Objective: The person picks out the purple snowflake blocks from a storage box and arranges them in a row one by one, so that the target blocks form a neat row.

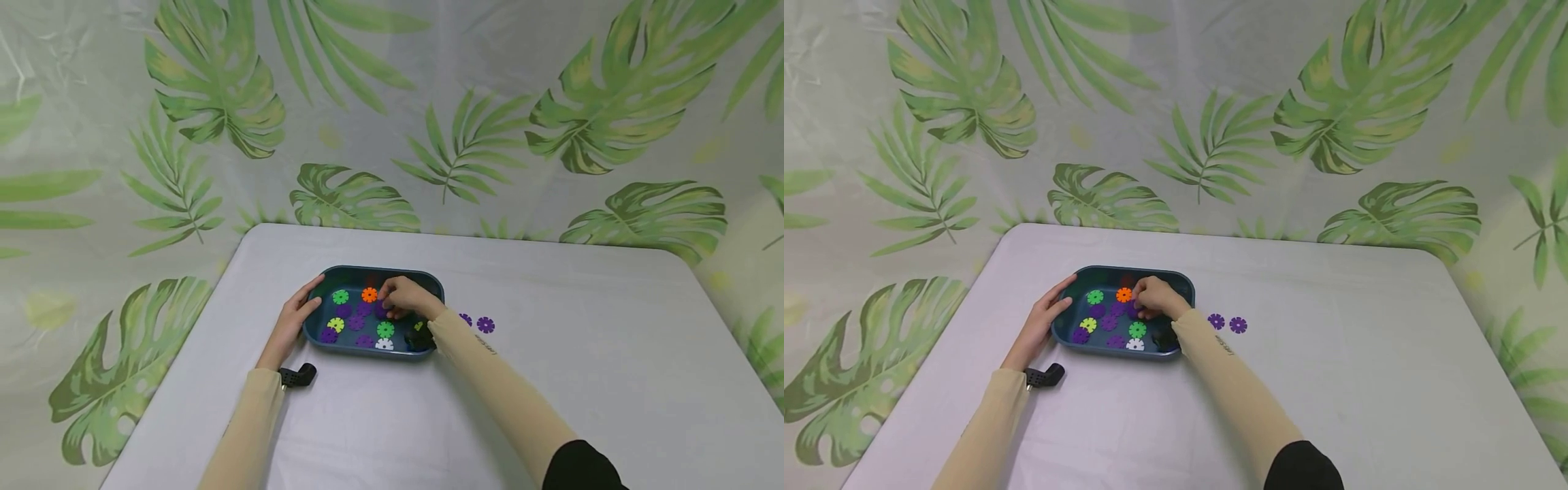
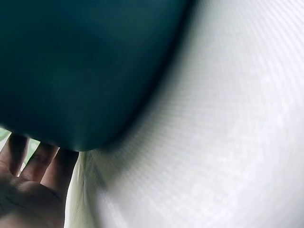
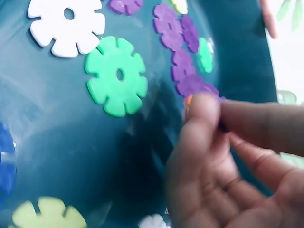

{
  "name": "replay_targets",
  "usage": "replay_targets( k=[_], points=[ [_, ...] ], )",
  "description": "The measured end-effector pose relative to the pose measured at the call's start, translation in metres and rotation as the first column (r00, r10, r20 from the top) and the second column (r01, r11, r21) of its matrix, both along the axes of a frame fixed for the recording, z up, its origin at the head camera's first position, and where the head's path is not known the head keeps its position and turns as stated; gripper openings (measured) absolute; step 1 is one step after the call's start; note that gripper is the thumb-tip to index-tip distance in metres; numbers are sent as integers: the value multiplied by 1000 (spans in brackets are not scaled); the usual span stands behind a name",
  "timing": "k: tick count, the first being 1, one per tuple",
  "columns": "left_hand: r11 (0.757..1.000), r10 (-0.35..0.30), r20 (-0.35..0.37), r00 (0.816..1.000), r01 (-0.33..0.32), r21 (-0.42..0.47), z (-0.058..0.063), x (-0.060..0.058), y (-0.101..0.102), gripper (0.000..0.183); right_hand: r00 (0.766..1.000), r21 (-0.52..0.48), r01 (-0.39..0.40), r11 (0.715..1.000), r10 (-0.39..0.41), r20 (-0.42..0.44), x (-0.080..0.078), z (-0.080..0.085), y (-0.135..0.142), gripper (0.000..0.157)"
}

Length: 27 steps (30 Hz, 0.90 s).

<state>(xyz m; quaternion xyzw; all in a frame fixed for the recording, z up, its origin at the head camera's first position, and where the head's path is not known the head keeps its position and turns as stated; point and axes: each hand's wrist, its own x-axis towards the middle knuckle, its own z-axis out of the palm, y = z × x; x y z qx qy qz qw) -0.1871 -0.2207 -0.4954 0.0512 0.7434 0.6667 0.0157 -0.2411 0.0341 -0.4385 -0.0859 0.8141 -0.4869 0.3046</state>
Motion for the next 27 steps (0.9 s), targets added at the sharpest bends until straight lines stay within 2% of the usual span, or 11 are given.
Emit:
replay_targets(
  k=[6, 11, 16, 18, 23, 27],
  points=[
    [1000, -4, 11, 1000, 4, 17, 1, 0, 1, 45, 998, -126, -62, 990, 57, -39, -2, 12, 16, 23],
    [1000, -13, 13, 1000, 13, 26, 2, 0, 1, 45, 997, -216, -69, 974, 57, -60, -1, 20, 39, 23],
    [999, -15, 25, 1000, 14, 40, 6, 2, 3, 45, 997, -248, -19, 968, 0, -77, 0, 23, 71, 19],
    [999, -19, 29, 999, 18, 43, 12, 4, 4, 46, 996, -250, 5, 968, -27, -84, 2, 23, 87, 20],
    [998, -35, 38, 999, 33, 48, 27, 11, 7, 48, 990, -235, 82, 969, -106, -88, 8, 16, 131, 23],
    [998, -33, 43, 999, 31, 54, 28, 12, 7, 47, 984, -203, 139, 969, -158, -81, 16, 5, 167, 26]
  ],
)
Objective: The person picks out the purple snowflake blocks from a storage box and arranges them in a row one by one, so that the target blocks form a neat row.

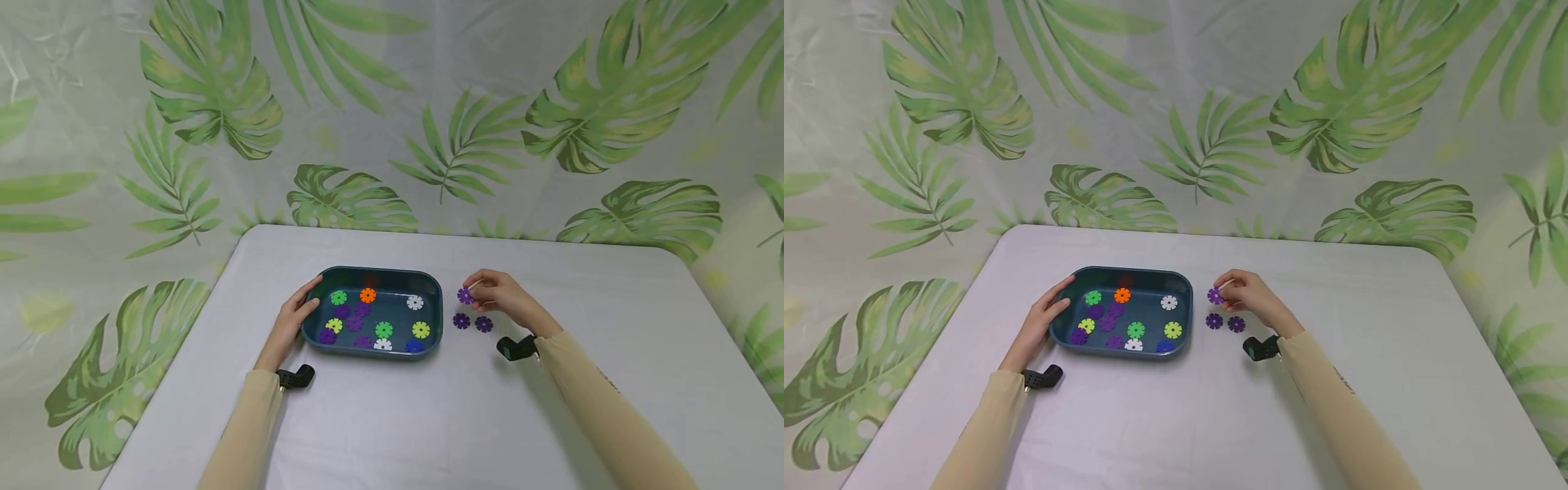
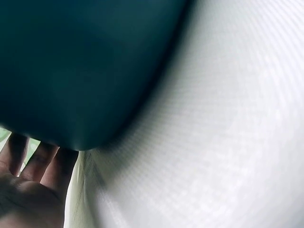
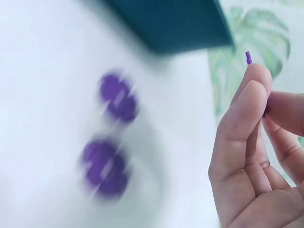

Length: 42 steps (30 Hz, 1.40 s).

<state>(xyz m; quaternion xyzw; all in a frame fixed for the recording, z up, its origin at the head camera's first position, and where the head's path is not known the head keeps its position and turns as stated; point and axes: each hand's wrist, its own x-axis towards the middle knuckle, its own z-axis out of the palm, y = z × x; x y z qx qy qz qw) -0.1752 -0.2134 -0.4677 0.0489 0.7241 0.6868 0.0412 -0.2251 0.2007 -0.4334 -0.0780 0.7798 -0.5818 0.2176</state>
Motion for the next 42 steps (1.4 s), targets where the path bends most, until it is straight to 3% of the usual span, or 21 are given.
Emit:
replay_targets(
  k=[7, 11, 17, 26, 30, 35, 42],
  points=[
    [999, 25, -7, 1000, -26, -27, -20, -8, -4, 46, 996, 5, 81, 997, -81, 48, 19, -25, 50, 29],
    [999, 27, -24, 999, -27, -25, -24, -8, -6, 45, 995, 38, 89, 995, -91, 47, 26, -37, 65, 28],
    [999, 27, -33, 999, -27, -23, -24, -8, -6, 45, 996, 140, 91, 986, -90, -14, 33, -41, 67, 25],
    [999, 29, -24, 999, -29, -16, -24, -8, -6, 45, 990, 279, 110, 954, -81, -113, 35, -35, 61, 18],
    [999, 27, -33, 999, -28, -17, -25, -8, -7, 45, 990, 188, 88, 978, -66, -121, 29, -25, 53, 24],
    [999, 31, -24, 999, -31, -23, -23, -9, -6, 46, 995, 44, 44, 998, -40, -89, 20, -3, 24, 32],
    [1000, 14, -9, 1000, -14, 23, -3, -2, 0, 46, 999, -78, -28, 997, 25, -40, 5, 17, -36, 29]
  ],
)
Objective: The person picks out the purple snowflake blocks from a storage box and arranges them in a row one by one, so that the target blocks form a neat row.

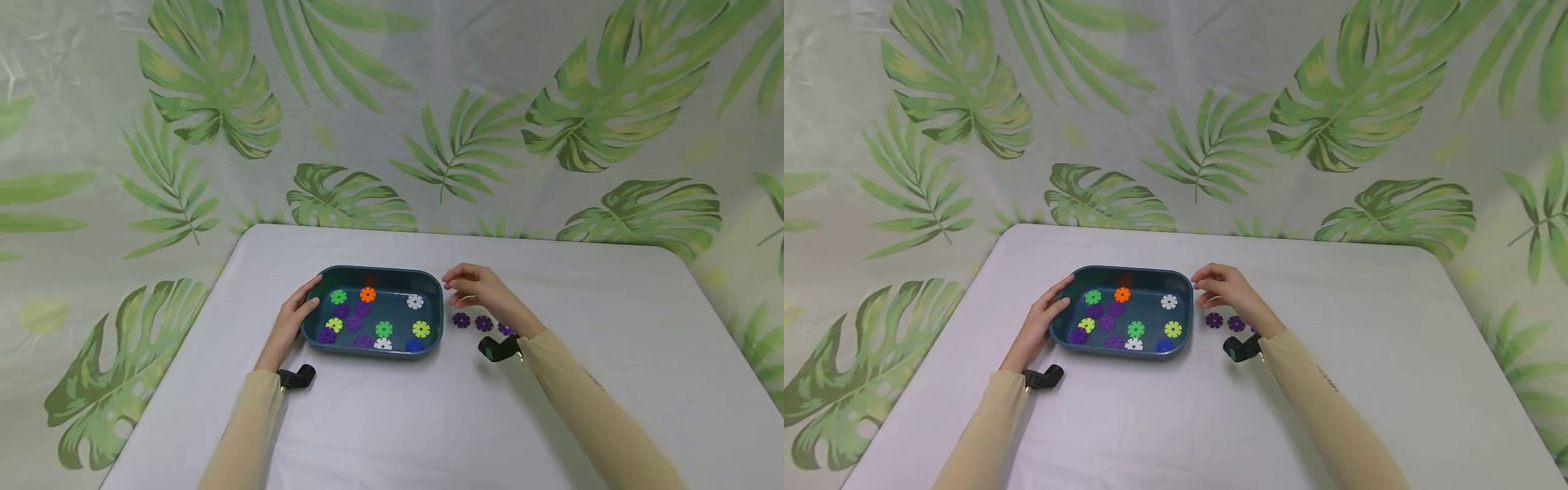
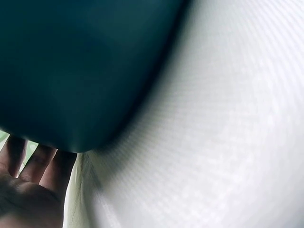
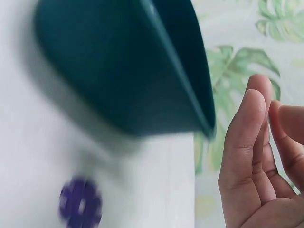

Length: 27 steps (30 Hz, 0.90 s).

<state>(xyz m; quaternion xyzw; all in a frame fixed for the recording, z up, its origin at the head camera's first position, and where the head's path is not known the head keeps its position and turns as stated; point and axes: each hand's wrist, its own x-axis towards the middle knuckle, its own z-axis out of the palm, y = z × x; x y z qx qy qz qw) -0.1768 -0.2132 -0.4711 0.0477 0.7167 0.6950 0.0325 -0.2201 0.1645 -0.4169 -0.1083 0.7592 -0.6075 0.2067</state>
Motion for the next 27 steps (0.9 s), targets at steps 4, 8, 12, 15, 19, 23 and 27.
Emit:
replay_targets(
  k=[4, 8, 12, 15, 19, 23, 27],
  points=[
    [1000, 4, -7, 1000, -4, 0, 1, 1, 1, 46, 998, -26, -60, 998, 61, 25, -8, 4, -35, 29],
    [1000, 11, -18, 1000, -12, -28, -12, -5, -3, 46, 986, -30, -153, 988, 155, 55, -11, 2, -66, 30],
    [999, 15, -32, 999, -17, -45, -21, -9, -5, 45, 955, -7, -286, 958, 286, 78, -8, -3, -93, 30],
    [999, 15, -41, 999, -17, -41, -23, -10, -5, 46, 928, 17, -361, 932, 358, 99, -4, -6, -108, 30],
    [999, 14, -40, 999, -16, -47, -23, -10, -5, 45, 904, 43, -412, 910, 403, 140, 2, -10, -124, 29],
    [998, 19, -36, 999, -21, -56, -22, -10, -5, 45, 875, 70, -462, 884, 442, 197, 6, -12, -136, 26],
    [998, 23, -33, 999, -25, -57, -22, -9, -5, 45, 842, 107, -519, 848, 487, 232, 4, -8, -141, 25]
  ],
)
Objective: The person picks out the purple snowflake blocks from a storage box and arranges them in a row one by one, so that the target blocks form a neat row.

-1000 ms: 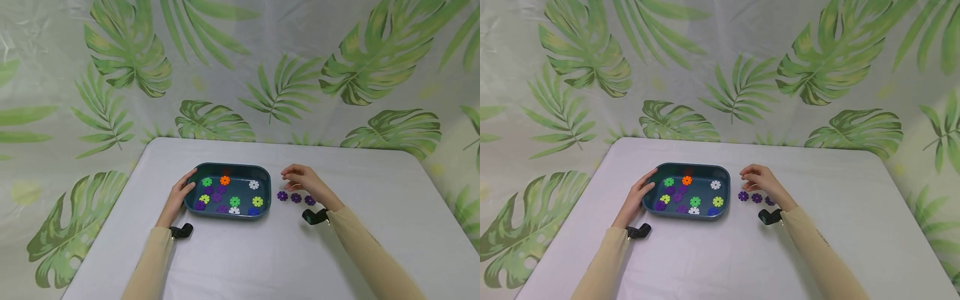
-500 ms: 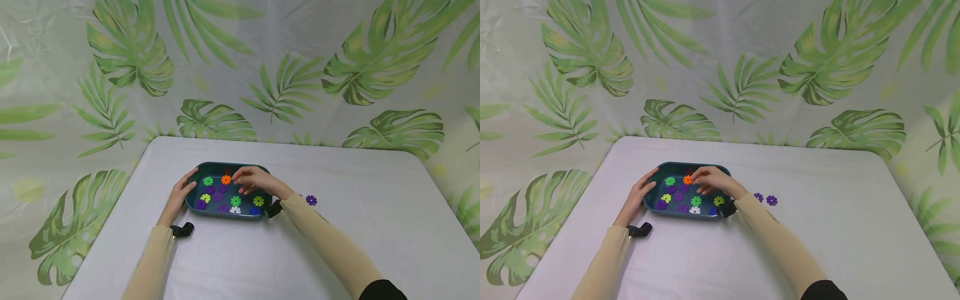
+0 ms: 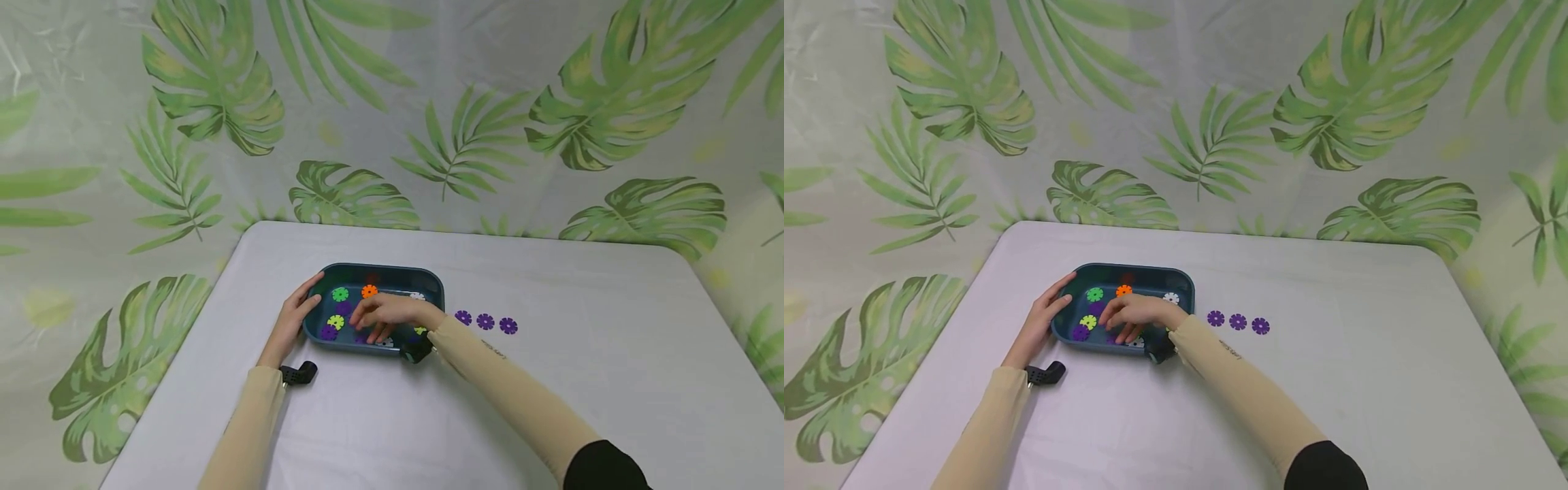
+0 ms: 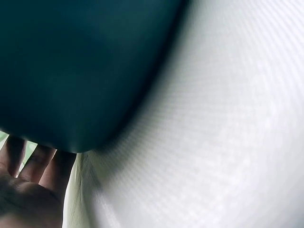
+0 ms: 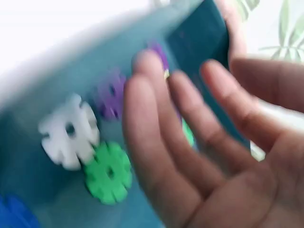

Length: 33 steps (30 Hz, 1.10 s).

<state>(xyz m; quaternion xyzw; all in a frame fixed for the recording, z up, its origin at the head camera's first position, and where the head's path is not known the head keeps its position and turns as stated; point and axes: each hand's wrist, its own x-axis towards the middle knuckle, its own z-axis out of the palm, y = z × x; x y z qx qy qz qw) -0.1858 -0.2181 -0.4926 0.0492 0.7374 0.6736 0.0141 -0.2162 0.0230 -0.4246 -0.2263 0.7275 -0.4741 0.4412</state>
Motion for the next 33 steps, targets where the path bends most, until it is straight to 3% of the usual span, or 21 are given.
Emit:
replay_targets(
  k=[5, 10, 15, 20, 27, 33],
  points=[
    [1000, 2, 5, 1000, -2, 0, 0, -1, -1, 45, 996, 50, -91, 995, 92, -13, -11, 3, -3, 26],
    [1000, 3, 3, 1000, -3, 0, -1, -1, -2, 45, 986, 114, -167, 979, 168, 9, -21, -4, -6, 26],
    [1000, 1, 3, 1000, -1, 5, -1, -1, -1, 45, 981, 137, -189, 972, 181, 70, -23, -11, -12, 27],
    [1000, -7, 4, 1000, 7, 1, 0, 0, -1, 45, 982, 140, -182, 973, 173, 77, -22, -15, -14, 27],
    [999, -29, 41, 999, 28, 23, 28, 11, 5, 47, 982, 148, -190, 971, 186, 40, -21, -13, -16, 32],
    [999, -23, 43, 999, 22, 23, 28, 12, 6, 48, 981, 153, -192, 969, 189, 35, -22, -11, -16, 32]
  ],
)
